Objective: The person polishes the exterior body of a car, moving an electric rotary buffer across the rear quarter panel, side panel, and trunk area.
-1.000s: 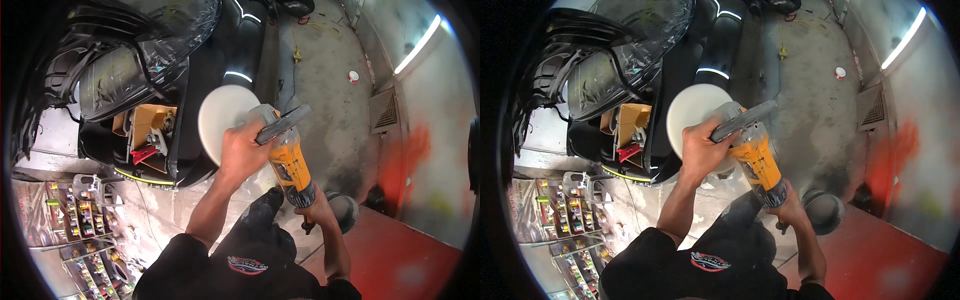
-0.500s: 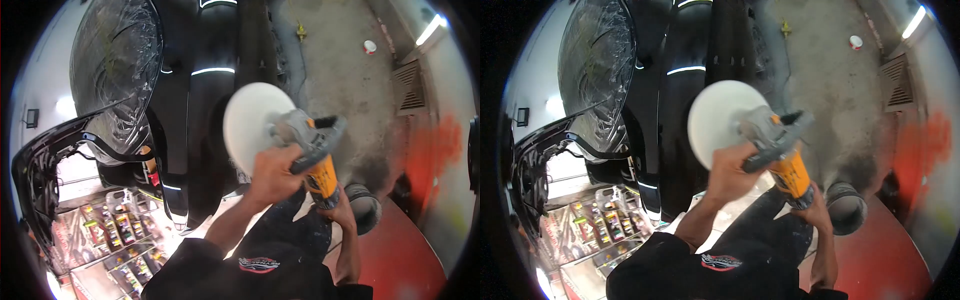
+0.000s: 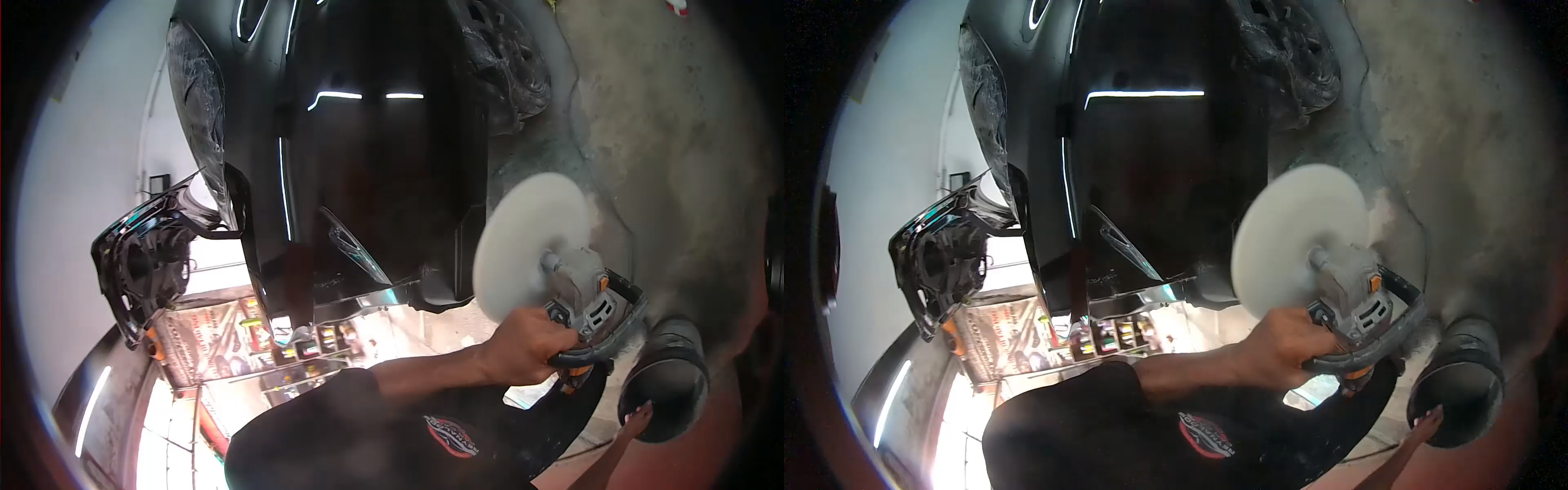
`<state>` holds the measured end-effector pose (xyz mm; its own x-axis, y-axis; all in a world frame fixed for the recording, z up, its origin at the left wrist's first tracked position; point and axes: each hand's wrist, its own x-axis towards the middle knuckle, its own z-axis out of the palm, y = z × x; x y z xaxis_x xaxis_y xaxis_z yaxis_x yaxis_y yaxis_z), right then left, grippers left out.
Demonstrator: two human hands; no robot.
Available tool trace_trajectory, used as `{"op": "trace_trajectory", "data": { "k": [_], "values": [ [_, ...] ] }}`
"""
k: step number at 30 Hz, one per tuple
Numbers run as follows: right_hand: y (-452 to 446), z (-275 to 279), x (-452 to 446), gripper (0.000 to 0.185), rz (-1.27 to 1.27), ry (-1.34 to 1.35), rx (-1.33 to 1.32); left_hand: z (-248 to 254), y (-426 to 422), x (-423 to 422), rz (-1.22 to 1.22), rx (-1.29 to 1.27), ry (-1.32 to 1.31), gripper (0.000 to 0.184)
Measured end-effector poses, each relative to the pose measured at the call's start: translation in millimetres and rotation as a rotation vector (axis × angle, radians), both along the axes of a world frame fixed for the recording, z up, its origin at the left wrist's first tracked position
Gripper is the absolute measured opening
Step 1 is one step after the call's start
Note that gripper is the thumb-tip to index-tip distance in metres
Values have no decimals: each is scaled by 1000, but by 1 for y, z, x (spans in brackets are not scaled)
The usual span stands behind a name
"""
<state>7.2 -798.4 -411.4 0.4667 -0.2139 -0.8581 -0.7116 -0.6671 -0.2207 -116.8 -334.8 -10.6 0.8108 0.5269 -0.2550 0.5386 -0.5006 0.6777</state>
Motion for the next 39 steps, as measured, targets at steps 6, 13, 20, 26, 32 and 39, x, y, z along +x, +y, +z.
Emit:
{"op": "trace_trajectory", "data": {
  "k": [6,13,20,26,32,39],
  "values": [
    [-50,-149,19,38,743,-242,-231,-46,-30,-5,-77,30,59,16],
    [-26,-185,33,37,982,-288,-335,-76,-54,-18,-71,43,156,21],
    [-38,-174,32,37,1106,-400,-334,-84,-64,-18,-44,44,205,21],
    [-106,-79,22,38,1174,-158,-136,-75,-68,-19,60,14,222,14],
    [-136,14,81,34,847,-142,-292,-74,-71,-28,81,-5,188,23],
    [-98,120,161,32,469,-571,-331,-55,-66,-44,74,-14,159,19]
  ]
}}
